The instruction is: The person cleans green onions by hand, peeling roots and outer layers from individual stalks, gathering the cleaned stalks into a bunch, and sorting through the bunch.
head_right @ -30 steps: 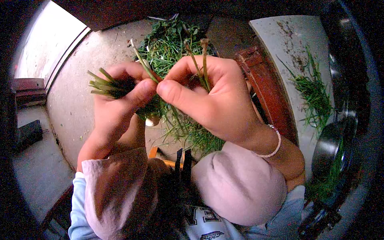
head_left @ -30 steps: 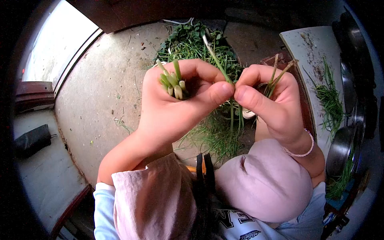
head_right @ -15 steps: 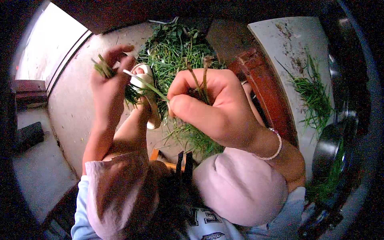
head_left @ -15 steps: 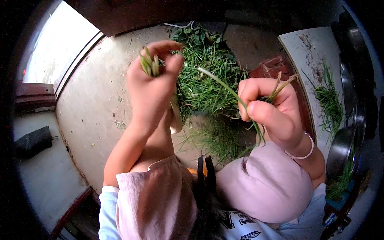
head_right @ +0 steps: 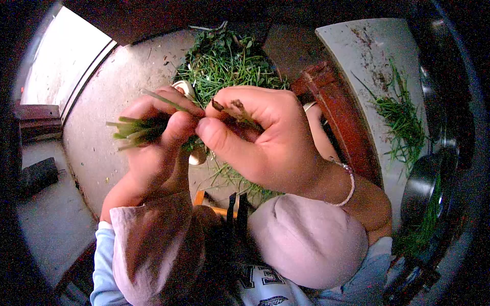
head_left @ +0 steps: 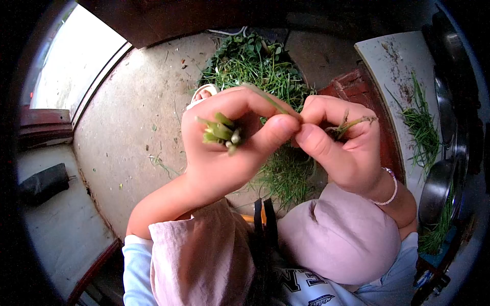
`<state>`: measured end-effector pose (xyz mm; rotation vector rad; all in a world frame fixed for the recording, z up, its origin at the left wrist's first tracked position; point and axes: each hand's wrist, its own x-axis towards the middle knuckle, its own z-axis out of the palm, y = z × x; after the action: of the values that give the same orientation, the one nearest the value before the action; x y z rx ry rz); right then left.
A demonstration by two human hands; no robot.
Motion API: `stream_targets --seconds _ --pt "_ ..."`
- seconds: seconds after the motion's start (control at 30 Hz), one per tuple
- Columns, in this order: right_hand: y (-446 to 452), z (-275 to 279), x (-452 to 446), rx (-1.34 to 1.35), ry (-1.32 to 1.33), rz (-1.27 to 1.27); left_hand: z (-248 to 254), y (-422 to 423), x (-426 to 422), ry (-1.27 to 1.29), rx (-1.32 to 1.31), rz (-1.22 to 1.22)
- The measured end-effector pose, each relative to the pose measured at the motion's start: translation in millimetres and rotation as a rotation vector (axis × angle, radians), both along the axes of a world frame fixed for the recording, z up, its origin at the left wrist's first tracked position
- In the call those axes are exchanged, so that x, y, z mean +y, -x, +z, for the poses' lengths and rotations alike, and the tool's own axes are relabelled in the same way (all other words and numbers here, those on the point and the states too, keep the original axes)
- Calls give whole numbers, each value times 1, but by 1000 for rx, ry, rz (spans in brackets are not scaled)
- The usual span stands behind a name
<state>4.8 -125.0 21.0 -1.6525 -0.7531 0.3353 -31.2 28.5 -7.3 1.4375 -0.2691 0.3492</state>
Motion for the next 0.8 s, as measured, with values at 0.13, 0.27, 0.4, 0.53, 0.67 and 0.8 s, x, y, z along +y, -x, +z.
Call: stream_targets --seconds 0.13,0.27,0.4,0.53,0.67,0.8 --pt "1 1 0 72 -15 7 -2 -2 -3 -5 -38 -6" --pt "4 1 3 188 -91 -13 -2 0 -6 30 5 19" --pt "7 9 4 277 -42 31 0 6 -8 -5 97 56" --pt "4 13 3 300 24 46 -2 6 -10 -10 169 116" --pt "5 7 2 250 -6 37 0 2 -7 -53 121 130" --pt "4 5 0 246 26 10 -1 -5 -3 -59 118 206"
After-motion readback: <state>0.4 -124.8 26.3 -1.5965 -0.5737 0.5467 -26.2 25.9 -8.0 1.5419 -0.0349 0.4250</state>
